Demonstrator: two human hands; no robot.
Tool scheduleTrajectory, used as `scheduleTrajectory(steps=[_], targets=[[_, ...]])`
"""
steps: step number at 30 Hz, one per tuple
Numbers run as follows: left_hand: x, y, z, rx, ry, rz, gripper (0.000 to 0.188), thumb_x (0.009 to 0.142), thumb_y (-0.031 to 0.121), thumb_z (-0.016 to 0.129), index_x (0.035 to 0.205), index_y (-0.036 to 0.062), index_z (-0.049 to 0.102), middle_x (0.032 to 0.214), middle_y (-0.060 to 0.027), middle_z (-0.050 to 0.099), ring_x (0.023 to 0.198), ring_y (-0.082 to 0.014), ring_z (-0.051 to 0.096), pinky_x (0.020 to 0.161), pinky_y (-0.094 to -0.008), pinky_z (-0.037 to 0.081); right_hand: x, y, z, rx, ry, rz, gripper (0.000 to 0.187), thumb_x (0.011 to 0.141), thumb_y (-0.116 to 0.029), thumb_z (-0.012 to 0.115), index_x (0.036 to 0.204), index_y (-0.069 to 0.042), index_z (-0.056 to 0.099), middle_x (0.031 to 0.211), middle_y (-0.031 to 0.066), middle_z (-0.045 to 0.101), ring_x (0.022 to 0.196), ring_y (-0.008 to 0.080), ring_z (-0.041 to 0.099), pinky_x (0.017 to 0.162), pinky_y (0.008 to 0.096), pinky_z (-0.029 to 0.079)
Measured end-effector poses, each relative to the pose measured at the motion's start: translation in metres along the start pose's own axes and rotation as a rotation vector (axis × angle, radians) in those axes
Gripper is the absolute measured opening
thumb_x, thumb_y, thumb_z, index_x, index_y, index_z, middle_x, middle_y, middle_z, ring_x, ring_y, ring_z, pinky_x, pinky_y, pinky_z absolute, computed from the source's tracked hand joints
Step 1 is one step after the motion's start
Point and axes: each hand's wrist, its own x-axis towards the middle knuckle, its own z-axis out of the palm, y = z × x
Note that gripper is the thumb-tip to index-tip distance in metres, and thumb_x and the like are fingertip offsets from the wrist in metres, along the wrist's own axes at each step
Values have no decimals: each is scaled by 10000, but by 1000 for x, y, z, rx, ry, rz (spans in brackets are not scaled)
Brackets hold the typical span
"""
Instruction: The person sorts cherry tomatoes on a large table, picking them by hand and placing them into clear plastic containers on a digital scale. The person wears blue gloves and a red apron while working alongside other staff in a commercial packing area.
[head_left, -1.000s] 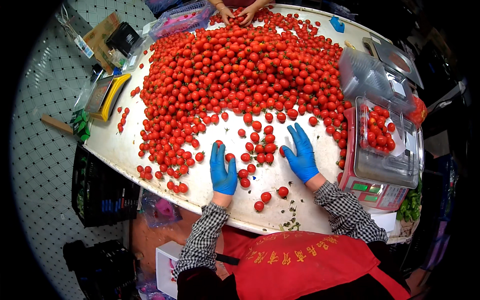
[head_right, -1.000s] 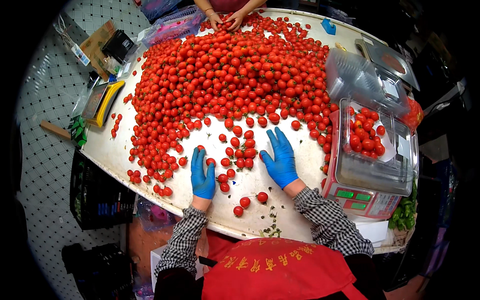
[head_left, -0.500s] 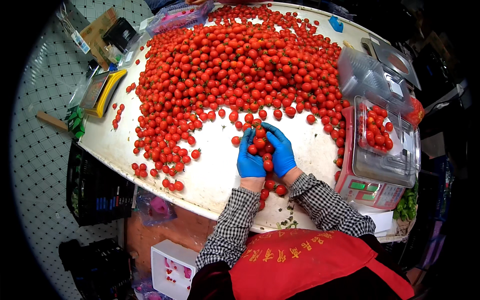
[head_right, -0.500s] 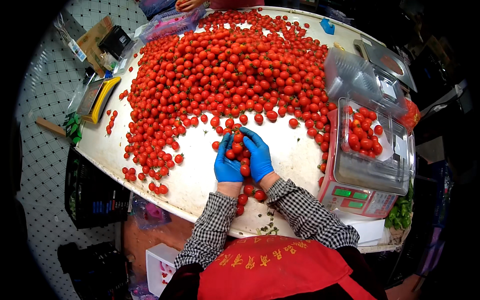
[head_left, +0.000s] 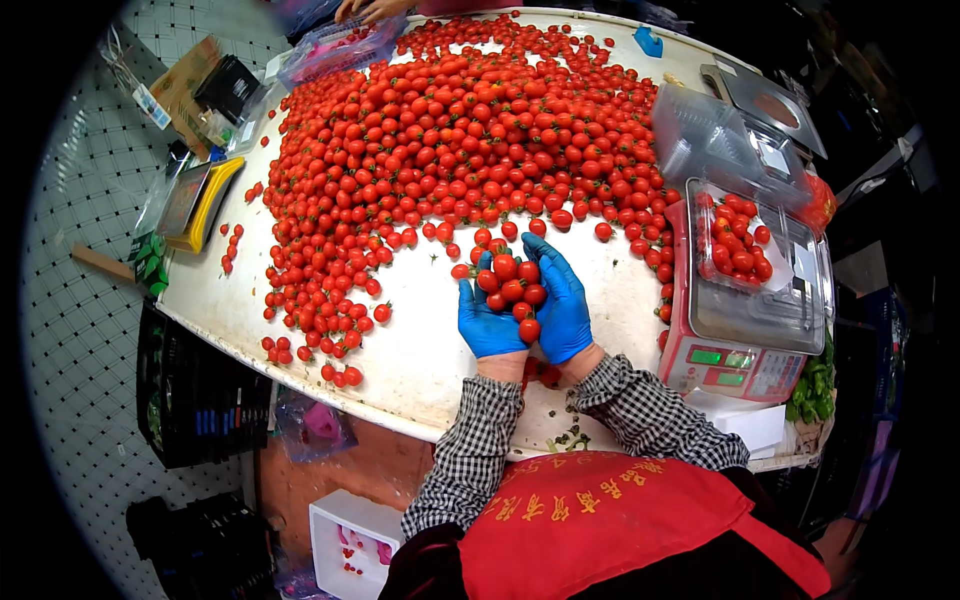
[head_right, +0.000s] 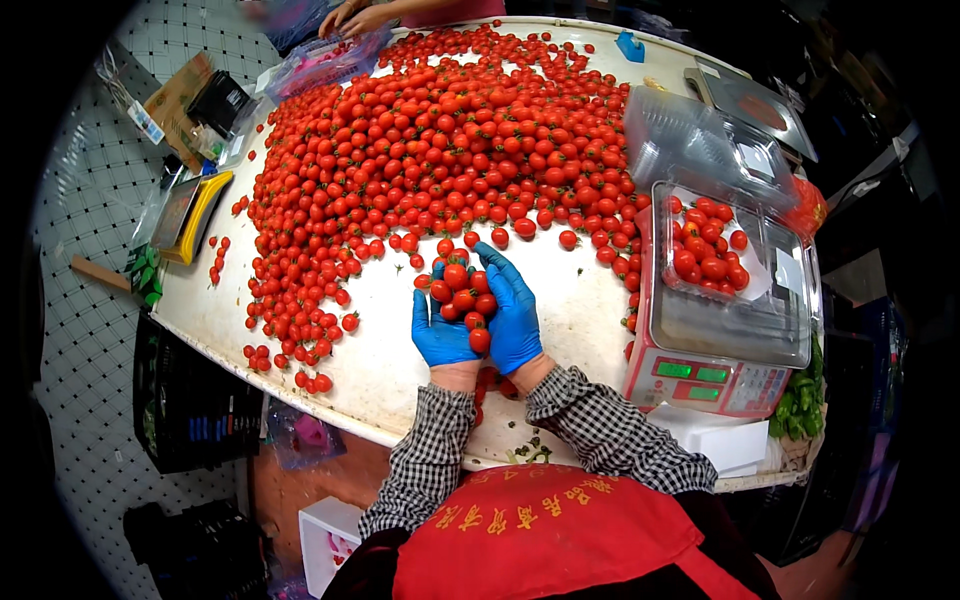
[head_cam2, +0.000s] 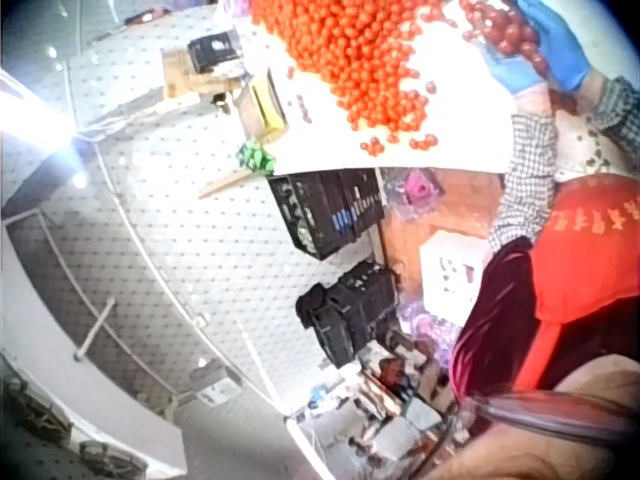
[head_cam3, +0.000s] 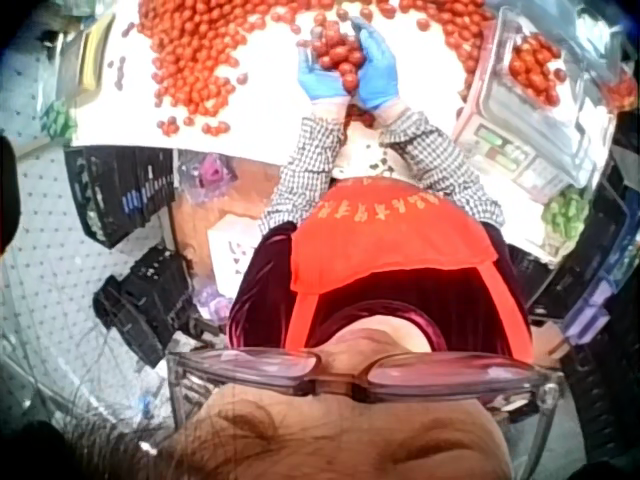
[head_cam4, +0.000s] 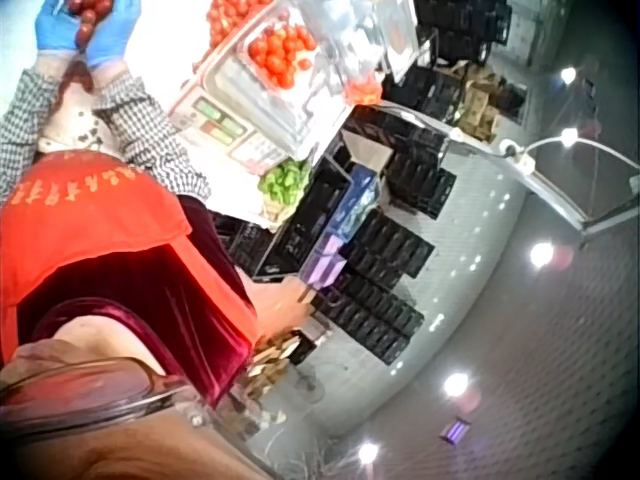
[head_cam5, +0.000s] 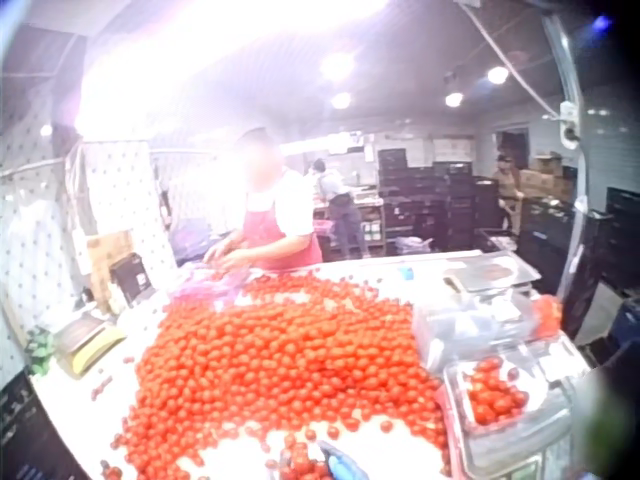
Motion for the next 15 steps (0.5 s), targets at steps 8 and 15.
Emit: scheduleTrajectory(steps=[8, 15], targets=[[-10, -9, 18, 1083, -203, 412, 340, 1051, 205, 428, 1261, 12, 612, 1256, -110, 633, 1128, -226, 617, 1054, -360, 472, -12, 1, -10, 542, 16, 416, 411, 1043, -317, 509, 1361, -58, 536, 1322, 118, 600, 1238, 252, 577, 1104, 382, 462], [-37, -34, 47, 1583, -572, 799, 233, 927, 30, 610, 1133, -40, 693, 1240, -164, 628, 1140, -279, 602, 1001, -373, 477, -13, -26, -32, 687, -71, 339, 415, 1049, -372, 523, 1356, -102, 597, 1161, 72, 670, 1044, 179, 641, 955, 322, 536]])
